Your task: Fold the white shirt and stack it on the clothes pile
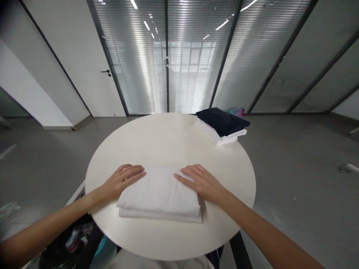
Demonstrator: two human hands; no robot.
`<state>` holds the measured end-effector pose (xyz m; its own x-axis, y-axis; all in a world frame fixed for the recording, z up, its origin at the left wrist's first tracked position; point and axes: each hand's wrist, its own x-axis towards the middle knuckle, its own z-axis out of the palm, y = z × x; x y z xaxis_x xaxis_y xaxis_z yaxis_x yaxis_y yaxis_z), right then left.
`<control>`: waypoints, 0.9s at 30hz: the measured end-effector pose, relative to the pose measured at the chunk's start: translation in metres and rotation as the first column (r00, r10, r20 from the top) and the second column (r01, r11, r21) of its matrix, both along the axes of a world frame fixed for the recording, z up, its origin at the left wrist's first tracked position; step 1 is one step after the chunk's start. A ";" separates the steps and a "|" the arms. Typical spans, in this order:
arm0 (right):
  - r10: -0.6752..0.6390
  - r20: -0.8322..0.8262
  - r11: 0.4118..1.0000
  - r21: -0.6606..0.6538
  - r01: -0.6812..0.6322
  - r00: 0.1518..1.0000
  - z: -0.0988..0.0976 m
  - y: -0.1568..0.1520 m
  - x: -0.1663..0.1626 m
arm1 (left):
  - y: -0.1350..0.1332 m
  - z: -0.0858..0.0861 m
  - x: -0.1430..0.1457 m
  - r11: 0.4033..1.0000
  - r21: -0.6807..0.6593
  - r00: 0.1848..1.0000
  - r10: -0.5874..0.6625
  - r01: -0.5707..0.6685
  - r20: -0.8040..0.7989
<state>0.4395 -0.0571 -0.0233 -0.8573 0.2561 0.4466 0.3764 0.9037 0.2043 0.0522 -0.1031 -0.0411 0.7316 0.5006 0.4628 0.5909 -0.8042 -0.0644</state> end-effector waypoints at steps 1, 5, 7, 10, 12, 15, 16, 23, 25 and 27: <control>-0.007 -0.012 1.000 -0.020 0.007 1.000 0.000 -0.009 0.002 | -0.005 -0.001 -0.004 0.998 -0.049 0.999 0.035 -0.035 0.014; -0.177 -0.149 0.957 -0.257 0.134 0.973 -0.021 -0.048 0.009 | -0.035 -0.011 -0.018 0.898 -0.388 0.914 0.320 -0.208 0.249; -0.337 -0.213 0.854 -0.479 0.203 0.917 -0.033 -0.064 0.010 | -0.050 -0.013 -0.019 0.723 -0.683 0.829 0.442 -0.103 0.342; -0.502 -0.227 0.675 -0.706 0.214 0.835 -0.043 -0.079 0.009 | -0.068 -0.005 -0.015 0.411 -0.900 0.719 0.580 0.147 0.382; -0.517 -0.232 0.637 -0.747 0.190 0.824 -0.043 -0.084 0.007 | -0.078 0.003 -0.010 0.290 -0.924 0.696 0.610 0.250 0.380; -0.493 -0.221 0.638 -0.749 0.178 0.841 -0.043 -0.086 0.005 | -0.092 0.007 -0.005 0.298 -0.905 0.735 0.532 0.303 0.421; -0.490 -0.214 0.644 -0.742 0.186 0.845 -0.043 -0.086 0.004 | -0.095 0.007 -0.004 0.345 -0.902 0.765 0.496 0.261 0.411; -0.500 -0.185 0.714 -0.641 0.281 0.846 -0.038 -0.013 -0.010 | -0.021 -0.003 -0.004 0.751 -0.655 0.878 0.365 -0.081 0.310; -0.528 -0.215 0.736 -0.598 0.316 0.822 -0.033 0.031 -0.017 | 0.026 -0.002 -0.003 0.830 -0.544 0.872 0.351 -0.121 0.342; -0.539 -0.233 0.752 -0.567 0.338 0.809 -0.032 0.072 -0.022 | 0.066 0.000 0.002 0.846 -0.499 0.879 0.371 -0.187 0.300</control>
<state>0.4170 0.0153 -0.0549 -0.3928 0.8245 0.4074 0.7082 0.5538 -0.4380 0.0542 -0.0368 -0.0409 0.3467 0.8720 0.3457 0.6978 -0.4861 0.5262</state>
